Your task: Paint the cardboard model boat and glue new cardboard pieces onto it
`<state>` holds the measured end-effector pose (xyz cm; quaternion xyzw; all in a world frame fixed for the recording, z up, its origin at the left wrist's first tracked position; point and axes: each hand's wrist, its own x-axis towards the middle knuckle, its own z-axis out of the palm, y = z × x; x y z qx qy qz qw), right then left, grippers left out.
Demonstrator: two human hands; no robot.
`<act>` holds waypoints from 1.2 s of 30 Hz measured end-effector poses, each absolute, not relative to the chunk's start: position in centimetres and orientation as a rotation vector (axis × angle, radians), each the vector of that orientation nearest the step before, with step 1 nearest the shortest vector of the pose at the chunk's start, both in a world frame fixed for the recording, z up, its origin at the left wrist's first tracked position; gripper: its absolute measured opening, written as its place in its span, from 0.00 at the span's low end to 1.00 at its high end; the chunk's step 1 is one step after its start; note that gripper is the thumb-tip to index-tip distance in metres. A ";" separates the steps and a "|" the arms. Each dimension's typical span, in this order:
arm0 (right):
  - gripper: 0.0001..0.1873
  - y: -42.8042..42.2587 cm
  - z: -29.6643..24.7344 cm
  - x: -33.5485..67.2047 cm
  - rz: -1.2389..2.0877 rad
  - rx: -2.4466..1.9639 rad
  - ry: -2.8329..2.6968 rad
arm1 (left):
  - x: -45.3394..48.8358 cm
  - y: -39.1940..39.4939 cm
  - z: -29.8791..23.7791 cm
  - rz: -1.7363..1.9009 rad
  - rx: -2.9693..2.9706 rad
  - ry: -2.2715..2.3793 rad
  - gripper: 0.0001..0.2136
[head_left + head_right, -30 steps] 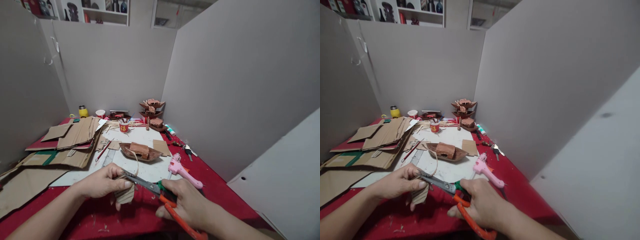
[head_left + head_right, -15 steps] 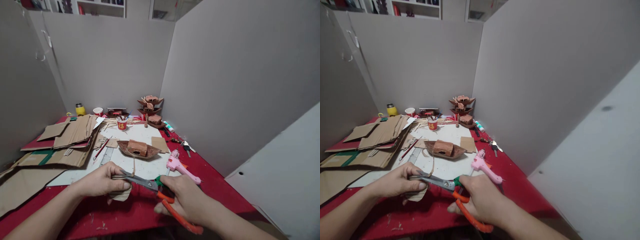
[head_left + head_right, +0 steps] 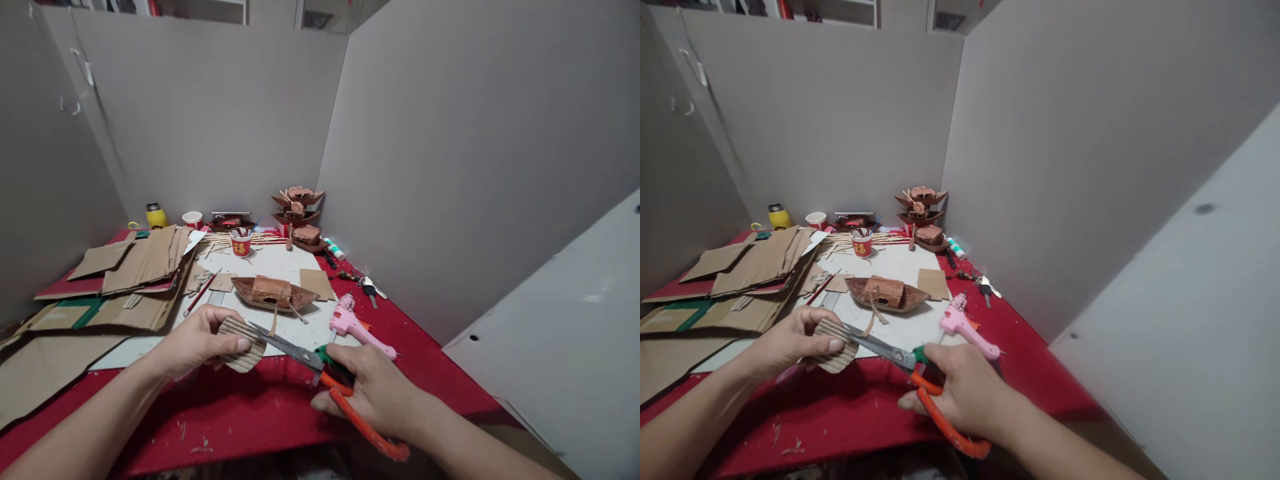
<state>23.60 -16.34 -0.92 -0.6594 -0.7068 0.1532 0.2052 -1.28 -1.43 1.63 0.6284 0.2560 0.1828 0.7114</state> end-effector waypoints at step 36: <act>0.20 -17.0 -1.4 22.8 0.817 -1.574 -1.719 | -1.3 -1.8 2.3 0.337 1.363 0.436 0.11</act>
